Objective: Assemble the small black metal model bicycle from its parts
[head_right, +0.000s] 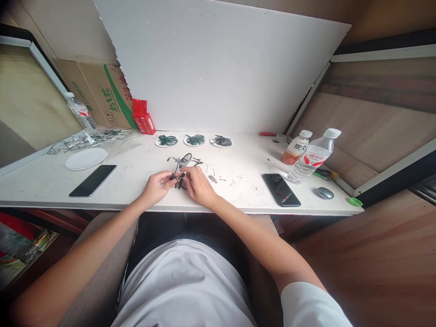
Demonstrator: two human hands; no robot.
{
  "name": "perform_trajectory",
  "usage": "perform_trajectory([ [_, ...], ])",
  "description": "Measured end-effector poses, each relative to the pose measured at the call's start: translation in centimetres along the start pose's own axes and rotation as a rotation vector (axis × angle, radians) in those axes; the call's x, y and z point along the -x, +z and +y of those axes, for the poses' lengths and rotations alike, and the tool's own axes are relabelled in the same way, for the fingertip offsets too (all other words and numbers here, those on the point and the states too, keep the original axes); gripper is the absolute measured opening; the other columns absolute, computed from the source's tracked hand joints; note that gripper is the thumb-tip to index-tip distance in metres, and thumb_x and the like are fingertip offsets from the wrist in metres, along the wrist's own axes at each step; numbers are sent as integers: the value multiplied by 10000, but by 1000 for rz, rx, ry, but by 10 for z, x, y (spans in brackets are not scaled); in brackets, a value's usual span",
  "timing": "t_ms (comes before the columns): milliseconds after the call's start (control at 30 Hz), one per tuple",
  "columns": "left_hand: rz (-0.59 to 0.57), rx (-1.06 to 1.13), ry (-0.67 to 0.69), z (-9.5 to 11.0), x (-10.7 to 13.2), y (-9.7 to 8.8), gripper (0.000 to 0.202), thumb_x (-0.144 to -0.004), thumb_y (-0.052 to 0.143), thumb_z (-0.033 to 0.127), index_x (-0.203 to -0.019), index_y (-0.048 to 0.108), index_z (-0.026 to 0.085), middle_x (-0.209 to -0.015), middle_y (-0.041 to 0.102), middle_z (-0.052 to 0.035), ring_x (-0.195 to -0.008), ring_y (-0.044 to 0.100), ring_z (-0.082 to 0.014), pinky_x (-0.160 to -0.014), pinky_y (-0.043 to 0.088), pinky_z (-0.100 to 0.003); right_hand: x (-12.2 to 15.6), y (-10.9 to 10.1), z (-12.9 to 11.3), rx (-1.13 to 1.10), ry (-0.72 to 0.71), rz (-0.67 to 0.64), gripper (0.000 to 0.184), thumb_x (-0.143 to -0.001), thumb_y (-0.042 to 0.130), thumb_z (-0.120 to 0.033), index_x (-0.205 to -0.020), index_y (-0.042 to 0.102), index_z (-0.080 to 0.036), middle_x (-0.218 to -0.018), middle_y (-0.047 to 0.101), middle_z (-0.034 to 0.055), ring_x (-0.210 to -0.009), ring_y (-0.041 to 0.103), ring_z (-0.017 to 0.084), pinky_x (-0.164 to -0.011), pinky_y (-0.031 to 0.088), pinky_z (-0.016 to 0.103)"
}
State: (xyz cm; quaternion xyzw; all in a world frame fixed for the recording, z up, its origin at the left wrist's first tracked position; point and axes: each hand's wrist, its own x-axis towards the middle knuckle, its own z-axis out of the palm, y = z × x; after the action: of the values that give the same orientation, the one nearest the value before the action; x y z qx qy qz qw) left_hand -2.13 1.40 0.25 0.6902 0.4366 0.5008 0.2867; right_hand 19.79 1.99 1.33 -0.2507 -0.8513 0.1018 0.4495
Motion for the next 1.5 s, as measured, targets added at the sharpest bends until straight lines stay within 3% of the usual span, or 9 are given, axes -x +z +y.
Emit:
perform_trajectory([
  [333, 10, -9, 8, -1, -1, -1, 274, -910, 708, 338, -1083, 809, 150, -1010, 789, -109, -851, 750, -230, -771, 604, -350, -3, -2, -1, -13, -36, -52, 276, -1132, 349, -216, -1359, 502, -240, -1071, 600, 101, -1007, 546, 275, -928, 490, 455],
  [500, 24, -44, 41, 2, 0, 0, 268, -909, 703, 316, -1090, 814, 152, -1007, 792, -112, -828, 735, -221, -732, 592, -332, -2, -1, -1, -63, 36, -72, 335, -1155, 325, -322, -1447, 458, -225, -1082, 605, 107, -1013, 572, 270, -945, 514, 456],
  [633, 32, -73, 61, 5, 1, 0, 260, -916, 691, 296, -1093, 823, 159, -1013, 790, -113, -872, 735, -224, -740, 592, -318, 0, 1, -1, -91, 99, -52, 313, -1166, 291, -367, -1375, 473, -219, -1171, 638, 129, -1019, 618, 257, -917, 536, 435],
  [1233, 29, -80, 43, 5, 0, 0, 267, -917, 692, 300, -1100, 818, 152, -1016, 787, -115, -866, 729, -226, -754, 596, -329, -3, 0, -2, 7, 18, -14, 218, -1126, 402, -253, -1318, 503, -239, -1006, 572, 91, -955, 518, 276, -878, 503, 455],
  [1500, 23, -84, 37, 9, 1, 0, 224, -924, 674, 297, -1045, 796, 154, -951, 761, -91, -818, 713, -212, -752, 589, -326, -4, -2, -4, -79, 0, -62, 326, -1085, 372, -123, -1334, 539, -252, -1214, 569, 135, -1146, 542, 283, -977, 524, 477],
])
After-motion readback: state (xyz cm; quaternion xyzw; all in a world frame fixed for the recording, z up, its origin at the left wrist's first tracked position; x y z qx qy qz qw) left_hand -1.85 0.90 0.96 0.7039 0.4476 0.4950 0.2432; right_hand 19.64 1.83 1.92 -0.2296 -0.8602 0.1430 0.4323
